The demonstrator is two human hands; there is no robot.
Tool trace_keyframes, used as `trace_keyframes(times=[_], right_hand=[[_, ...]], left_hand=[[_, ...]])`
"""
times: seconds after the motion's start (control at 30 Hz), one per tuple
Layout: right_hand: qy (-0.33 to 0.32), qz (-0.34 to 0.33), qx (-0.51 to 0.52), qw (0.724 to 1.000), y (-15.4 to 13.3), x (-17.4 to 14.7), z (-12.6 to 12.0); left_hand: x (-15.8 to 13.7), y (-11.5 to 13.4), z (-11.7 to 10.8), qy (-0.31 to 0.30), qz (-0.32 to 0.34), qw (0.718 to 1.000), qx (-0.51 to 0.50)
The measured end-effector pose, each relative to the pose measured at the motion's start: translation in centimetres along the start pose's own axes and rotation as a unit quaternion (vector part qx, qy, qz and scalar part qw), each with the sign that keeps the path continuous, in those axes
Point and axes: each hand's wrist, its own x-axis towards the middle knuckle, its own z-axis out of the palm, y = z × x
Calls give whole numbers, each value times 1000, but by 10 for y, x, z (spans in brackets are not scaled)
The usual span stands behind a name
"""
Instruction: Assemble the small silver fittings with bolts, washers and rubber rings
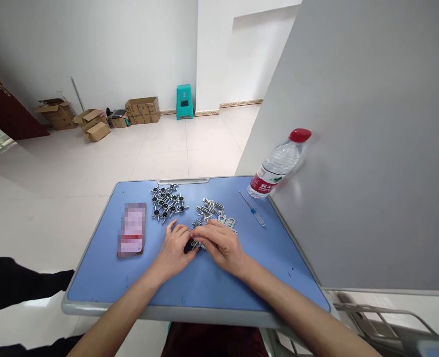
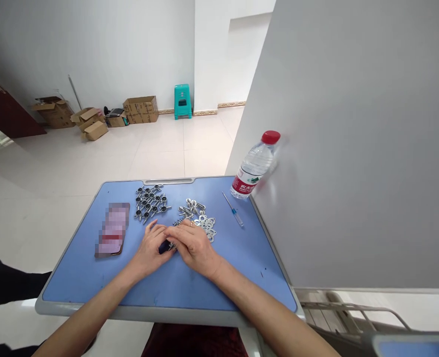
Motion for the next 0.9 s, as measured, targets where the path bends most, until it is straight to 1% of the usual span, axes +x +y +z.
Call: trace_keyframes(times=[0.2,0.27,0.3,0.4,0.43,0.53,0.67,0.9], right_hand=[[-4,-15,0,1000,0,0,4],[3,11,16,1000,2,-1,2],[12,35,26,999,3,-1,0],[61,111,44,991,8,-2,-11],[64,115,46,990,9,-2,-15],[41,90,40,994,8,-1,-21],[1,47,25,999,6,-1,-17],[-20,38,19,999,9,-4,-13]], left_hand=[[-1,-2,4,10,6,1000,12],[0,0,2,4,1,1000,10],[0,1,1,-1,-4,1000,5],[2,4,-3,-18,-22,999,-14],[2,5,-4,-22,-26,999,-18],[3,6,-5,-26,-31,999,-25],[3,5,-4,-24,-33,999,-29],[2,6,-5,-27,-30,999,-37]])
